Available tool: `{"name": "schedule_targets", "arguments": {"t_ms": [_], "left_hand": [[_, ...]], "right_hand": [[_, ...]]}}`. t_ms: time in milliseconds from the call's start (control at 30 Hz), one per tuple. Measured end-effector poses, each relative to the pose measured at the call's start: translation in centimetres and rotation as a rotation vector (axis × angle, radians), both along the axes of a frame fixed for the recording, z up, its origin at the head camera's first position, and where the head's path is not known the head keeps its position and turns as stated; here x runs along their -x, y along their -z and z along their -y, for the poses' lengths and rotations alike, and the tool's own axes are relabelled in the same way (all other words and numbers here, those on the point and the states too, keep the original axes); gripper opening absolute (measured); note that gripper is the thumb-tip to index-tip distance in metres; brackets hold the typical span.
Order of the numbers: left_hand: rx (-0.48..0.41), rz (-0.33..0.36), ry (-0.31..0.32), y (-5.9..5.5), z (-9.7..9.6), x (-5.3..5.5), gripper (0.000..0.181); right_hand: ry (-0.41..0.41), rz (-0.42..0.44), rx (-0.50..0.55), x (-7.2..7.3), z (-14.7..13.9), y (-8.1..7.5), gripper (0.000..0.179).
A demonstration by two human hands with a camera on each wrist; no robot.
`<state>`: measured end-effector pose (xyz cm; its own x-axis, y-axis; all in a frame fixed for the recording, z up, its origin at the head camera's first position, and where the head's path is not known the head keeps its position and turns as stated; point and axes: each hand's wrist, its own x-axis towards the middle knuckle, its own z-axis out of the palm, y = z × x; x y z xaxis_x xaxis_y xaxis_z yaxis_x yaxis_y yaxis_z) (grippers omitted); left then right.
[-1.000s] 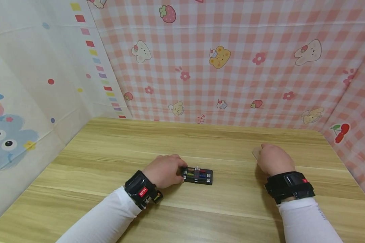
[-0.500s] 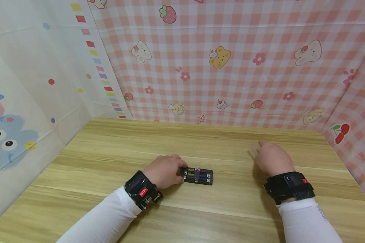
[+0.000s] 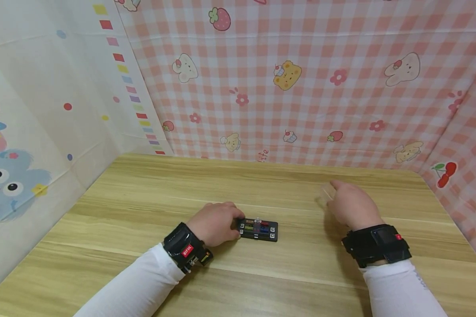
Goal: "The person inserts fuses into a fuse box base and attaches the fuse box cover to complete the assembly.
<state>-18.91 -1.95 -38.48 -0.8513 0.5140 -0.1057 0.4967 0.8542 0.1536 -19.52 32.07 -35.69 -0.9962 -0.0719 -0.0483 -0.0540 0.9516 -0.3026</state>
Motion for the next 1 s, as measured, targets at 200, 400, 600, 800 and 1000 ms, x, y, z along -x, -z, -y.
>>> {"name": "schedule_targets", "arguments": {"t_ms": [200, 400, 600, 800, 1000], "left_hand": [[0.01, -0.003, -0.002, 0.1, -0.1, 0.1, 0.045], [0.013, 0.001, -0.007, 0.1, -0.1, 0.1, 0.045], [0.004, 0.003, -0.012, 0.0, -0.1, 0.0, 0.045], [-0.001, 0.002, -0.011, 0.0, 0.0, 0.0, 0.045], [0.001, 0.004, -0.009, 0.1, 0.0, 0.0, 0.044]], "right_hand": [[-0.023, -0.009, 0.002, -0.1, 0.9, -0.6, 0.062], [-0.053, -0.017, 0.015, -0.3, 1.9, -1.2, 0.064], [-0.09, -0.027, 0.05, -0.8, 3.0, -1.7, 0.058], [-0.113, -0.048, 0.087, -1.3, 4.2, -1.9, 0.054], [-0.165, -0.078, 0.111, -1.7, 5.2, -1.8, 0.052]]}}
